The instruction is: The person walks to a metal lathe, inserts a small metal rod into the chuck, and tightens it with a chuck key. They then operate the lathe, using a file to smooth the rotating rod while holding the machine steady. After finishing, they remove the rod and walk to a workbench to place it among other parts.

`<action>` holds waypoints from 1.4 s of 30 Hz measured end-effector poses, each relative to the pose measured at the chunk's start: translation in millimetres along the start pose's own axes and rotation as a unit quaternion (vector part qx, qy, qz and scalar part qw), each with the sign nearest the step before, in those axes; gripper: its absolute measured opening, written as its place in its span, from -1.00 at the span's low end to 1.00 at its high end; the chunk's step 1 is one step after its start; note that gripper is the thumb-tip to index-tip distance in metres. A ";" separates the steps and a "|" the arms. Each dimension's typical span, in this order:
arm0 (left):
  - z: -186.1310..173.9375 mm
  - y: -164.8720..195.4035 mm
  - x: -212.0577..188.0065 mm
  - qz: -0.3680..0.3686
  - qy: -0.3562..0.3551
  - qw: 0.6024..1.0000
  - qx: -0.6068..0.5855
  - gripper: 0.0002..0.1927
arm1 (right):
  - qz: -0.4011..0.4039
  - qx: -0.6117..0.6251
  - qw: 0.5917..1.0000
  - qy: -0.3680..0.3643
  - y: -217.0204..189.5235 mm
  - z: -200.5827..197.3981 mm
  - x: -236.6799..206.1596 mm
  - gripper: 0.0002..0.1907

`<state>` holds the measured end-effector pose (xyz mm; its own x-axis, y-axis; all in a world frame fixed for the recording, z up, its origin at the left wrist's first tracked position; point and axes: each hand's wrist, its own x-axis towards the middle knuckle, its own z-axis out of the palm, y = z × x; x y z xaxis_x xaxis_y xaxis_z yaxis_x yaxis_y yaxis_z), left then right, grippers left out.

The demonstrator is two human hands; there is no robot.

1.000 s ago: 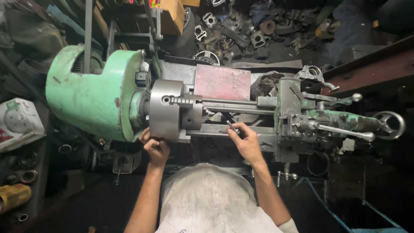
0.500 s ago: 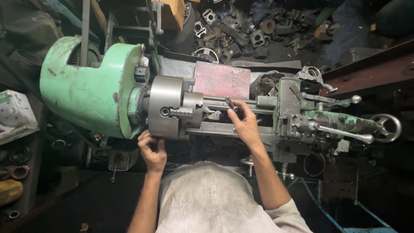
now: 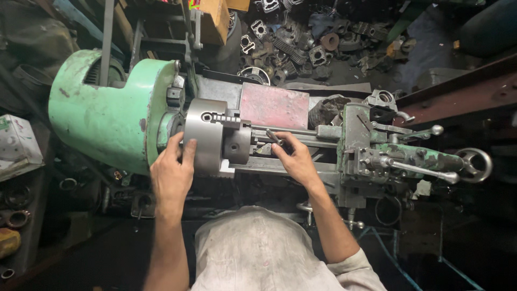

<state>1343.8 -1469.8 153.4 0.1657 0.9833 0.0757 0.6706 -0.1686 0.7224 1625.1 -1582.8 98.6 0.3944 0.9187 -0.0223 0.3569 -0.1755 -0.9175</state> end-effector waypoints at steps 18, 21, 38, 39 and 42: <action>-14.8 -43.1 -51.3 0.097 0.118 0.986 -0.062 -0.83 | 0.023 0.010 0.997 0.067 -11.8 12.5 -8.9 -0.74; -24.3 -74.3 -66.5 0.025 0.084 0.996 -0.008 -0.84 | 0.027 -0.036 0.999 0.019 -15.3 15.3 -11.1 -0.72; 8.3 -231.3 -95.1 -0.026 0.069 0.982 0.174 -0.17 | -0.023 0.023 0.997 0.074 -4.6 26.6 -21.7 -0.76; 14.4 -232.8 -97.3 -0.006 0.097 0.978 0.183 -0.16 | -0.015 0.045 0.995 0.093 -2.6 26.9 -21.2 -0.75; 41.2 -229.2 -95.7 -0.013 0.170 0.969 0.176 -0.28 | -0.011 0.097 0.987 0.124 5.8 26.8 -18.7 -0.75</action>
<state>1204.1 -1528.0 -47.7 -0.0626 0.9432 0.3263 0.8867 -0.0975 0.4519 1597.1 -1591.4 83.0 0.5926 0.8020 0.0748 0.2079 -0.0626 -0.9761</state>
